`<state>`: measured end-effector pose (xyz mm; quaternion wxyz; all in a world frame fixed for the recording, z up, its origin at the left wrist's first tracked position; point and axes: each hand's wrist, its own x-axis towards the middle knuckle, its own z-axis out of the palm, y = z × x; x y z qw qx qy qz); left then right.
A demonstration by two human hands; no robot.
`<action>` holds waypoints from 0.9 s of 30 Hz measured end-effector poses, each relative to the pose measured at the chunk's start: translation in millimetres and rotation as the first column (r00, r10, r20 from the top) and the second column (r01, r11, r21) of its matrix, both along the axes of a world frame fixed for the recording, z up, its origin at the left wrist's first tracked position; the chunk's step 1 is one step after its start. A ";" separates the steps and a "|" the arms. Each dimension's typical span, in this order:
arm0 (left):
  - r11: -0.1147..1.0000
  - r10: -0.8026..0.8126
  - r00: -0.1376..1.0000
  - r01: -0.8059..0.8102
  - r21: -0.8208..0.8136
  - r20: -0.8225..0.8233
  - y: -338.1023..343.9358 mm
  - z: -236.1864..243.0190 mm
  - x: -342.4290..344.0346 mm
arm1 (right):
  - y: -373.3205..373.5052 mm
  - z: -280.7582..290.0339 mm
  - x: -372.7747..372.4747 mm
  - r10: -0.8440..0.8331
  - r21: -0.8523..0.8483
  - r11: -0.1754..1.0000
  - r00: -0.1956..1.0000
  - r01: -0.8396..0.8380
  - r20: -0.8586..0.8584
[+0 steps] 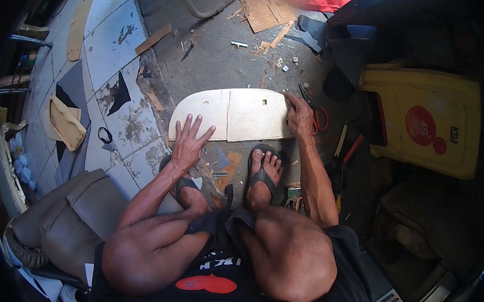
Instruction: The person wraps a black fabric cover around a foam seat pad and secures it using a staple gun. Then, the person trims the excess fabric with scissors and aligns the upholstered pad with a wooden piece.
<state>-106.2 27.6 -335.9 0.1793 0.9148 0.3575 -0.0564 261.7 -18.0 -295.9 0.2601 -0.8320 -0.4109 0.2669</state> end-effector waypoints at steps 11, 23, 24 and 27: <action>0.999 -0.025 0.998 0.026 -0.029 0.050 1.1 -0.1 -4.1 | -14.7 -57.7 14.4 0.071 0.155 0.984 0.990 -0.090 0.125; 0.964 0.081 0.984 -0.036 -0.265 0.160 30.2 10.4 6.0 | -17.5 -46.6 7.8 0.093 -0.054 0.995 0.970 -0.083 0.226; 0.966 0.096 0.978 -0.046 -0.256 0.185 35.2 8.1 5.6 | -20.8 -40.8 3.0 0.158 -0.067 0.987 0.957 -0.145 0.244; 0.984 -0.008 0.993 -0.014 -0.175 -0.122 53.1 43.3 7.9 | -22.9 5.3 -28.3 0.345 -0.116 0.939 0.895 -0.325 0.282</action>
